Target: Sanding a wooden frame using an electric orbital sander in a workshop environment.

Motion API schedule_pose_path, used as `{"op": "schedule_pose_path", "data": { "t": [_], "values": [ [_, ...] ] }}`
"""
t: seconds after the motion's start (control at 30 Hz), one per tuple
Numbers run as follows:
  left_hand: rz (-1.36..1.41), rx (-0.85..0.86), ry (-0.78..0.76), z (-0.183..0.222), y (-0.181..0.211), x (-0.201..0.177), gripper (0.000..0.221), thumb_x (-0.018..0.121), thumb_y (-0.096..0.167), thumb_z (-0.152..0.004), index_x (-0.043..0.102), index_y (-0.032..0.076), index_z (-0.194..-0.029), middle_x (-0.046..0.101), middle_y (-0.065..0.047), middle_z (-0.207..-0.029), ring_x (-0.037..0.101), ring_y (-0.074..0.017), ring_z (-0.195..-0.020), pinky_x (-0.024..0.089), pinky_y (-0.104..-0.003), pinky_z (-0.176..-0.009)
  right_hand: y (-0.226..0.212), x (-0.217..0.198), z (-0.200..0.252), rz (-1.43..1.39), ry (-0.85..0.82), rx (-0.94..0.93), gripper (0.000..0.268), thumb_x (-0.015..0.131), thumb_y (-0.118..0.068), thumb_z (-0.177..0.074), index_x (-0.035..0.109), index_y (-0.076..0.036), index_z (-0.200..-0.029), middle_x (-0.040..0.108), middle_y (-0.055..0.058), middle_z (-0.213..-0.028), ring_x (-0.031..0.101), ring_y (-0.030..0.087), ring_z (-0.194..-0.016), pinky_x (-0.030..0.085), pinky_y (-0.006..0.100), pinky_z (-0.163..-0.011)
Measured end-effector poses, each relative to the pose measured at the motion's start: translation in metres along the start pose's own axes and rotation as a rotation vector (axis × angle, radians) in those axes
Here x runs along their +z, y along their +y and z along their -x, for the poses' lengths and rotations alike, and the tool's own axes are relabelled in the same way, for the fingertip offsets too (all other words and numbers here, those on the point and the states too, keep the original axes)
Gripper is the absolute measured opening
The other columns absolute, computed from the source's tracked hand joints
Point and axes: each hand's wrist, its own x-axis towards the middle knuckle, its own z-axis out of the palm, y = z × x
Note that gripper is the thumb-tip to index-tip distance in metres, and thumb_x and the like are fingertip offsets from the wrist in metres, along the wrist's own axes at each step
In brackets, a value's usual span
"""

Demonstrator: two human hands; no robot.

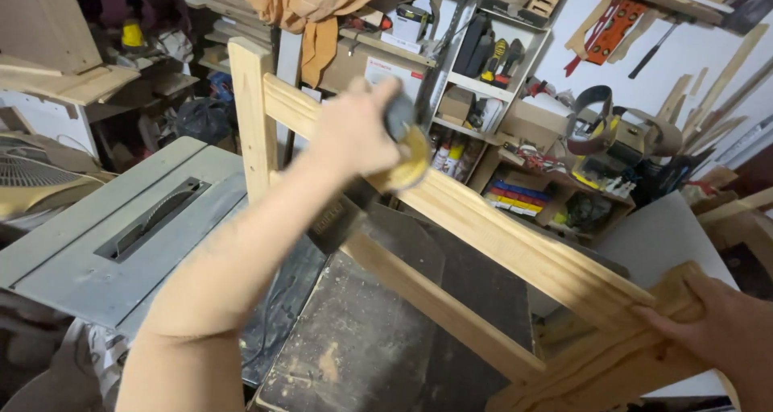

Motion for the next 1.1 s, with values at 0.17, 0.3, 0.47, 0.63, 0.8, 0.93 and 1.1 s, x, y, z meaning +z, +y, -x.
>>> {"op": "schedule_pose_path", "data": {
  "t": [0.17, 0.3, 0.47, 0.63, 0.8, 0.93, 1.1],
  "values": [
    [0.107, 0.297, 0.244, 0.057, 0.068, 0.042, 0.065, 0.080, 0.034, -0.073, 0.057, 0.020, -0.132, 0.068, -0.016, -0.108, 0.074, -0.0255, -0.074, 0.065, -0.035, -0.049, 0.004, 0.021, -0.010, -0.124, 0.015, -0.001, 0.065, 0.064, -0.093, -0.066, 0.059, -0.033, -0.090, 0.068, -0.011, -0.076, 0.072, 0.007, -0.072, 0.049, 0.022, -0.073],
    [0.147, 0.511, 0.434, 0.086, 0.093, 0.088, 0.071, 0.083, 0.033, -0.074, 0.054, 0.016, -0.137, 0.060, -0.024, -0.125, 0.068, -0.0386, -0.071, 0.057, -0.046, -0.043, 0.009, 0.039, -0.013, -0.360, 0.033, -0.028, 0.065, 0.075, -0.077, -0.068, 0.056, -0.016, -0.075, 0.059, 0.005, -0.066, 0.068, 0.018, -0.067, 0.049, 0.030, -0.076],
    [0.152, 0.513, 0.537, 0.078, 0.060, 0.083, 0.057, 0.078, 0.027, -0.082, 0.056, 0.017, -0.134, 0.066, -0.023, -0.131, 0.076, -0.0327, -0.080, 0.059, -0.029, -0.044, 0.011, 0.034, -0.015, -0.439, 0.018, -0.029, 0.068, 0.078, -0.073, -0.066, 0.051, -0.010, -0.069, 0.051, 0.009, -0.061, 0.064, 0.023, -0.063, 0.049, 0.033, -0.076],
    [0.104, 0.358, 0.462, 0.060, -0.015, 0.065, 0.073, 0.081, 0.029, -0.075, 0.059, 0.013, -0.142, 0.064, -0.012, -0.100, 0.069, -0.0236, -0.077, 0.062, -0.030, -0.050, 0.009, 0.038, -0.011, -0.215, 0.027, -0.064, 0.064, 0.069, -0.084, -0.069, 0.064, -0.022, -0.082, 0.059, -0.001, -0.069, 0.066, 0.013, -0.070, 0.054, 0.025, -0.085],
    [0.109, 0.107, 0.362, 0.022, -0.085, 0.046, 0.086, 0.071, 0.050, -0.073, 0.050, 0.011, -0.147, 0.063, -0.014, -0.118, 0.071, -0.0376, -0.100, 0.067, -0.044, -0.072, -0.003, 0.006, -0.007, -0.212, -0.148, 0.029, 0.067, 0.066, -0.087, -0.072, 0.066, -0.032, -0.109, 0.076, -0.012, -0.093, 0.077, 0.006, -0.081, 0.053, 0.021, -0.078],
    [0.163, 0.140, 0.388, 0.019, -0.085, 0.048, 0.088, 0.081, 0.040, -0.068, 0.052, 0.010, -0.146, 0.063, -0.016, -0.118, 0.070, -0.0372, -0.094, 0.061, -0.047, -0.075, -0.005, 0.003, -0.003, -0.485, 0.087, -0.056, 0.062, 0.079, -0.069, -0.071, 0.048, -0.016, -0.076, 0.045, 0.002, -0.067, 0.056, 0.016, -0.055, 0.040, 0.031, -0.068],
    [0.095, 0.422, 0.548, 0.037, -0.018, 0.071, 0.061, 0.072, 0.044, -0.078, 0.063, 0.012, -0.129, 0.064, -0.010, -0.096, 0.071, -0.0246, -0.076, 0.062, -0.031, -0.055, -0.003, 0.025, -0.007, -0.380, 0.165, -0.063, 0.068, 0.074, -0.080, -0.067, 0.047, -0.018, -0.080, 0.049, 0.000, -0.075, 0.060, 0.018, -0.061, 0.041, 0.032, -0.070]
  ]
}}
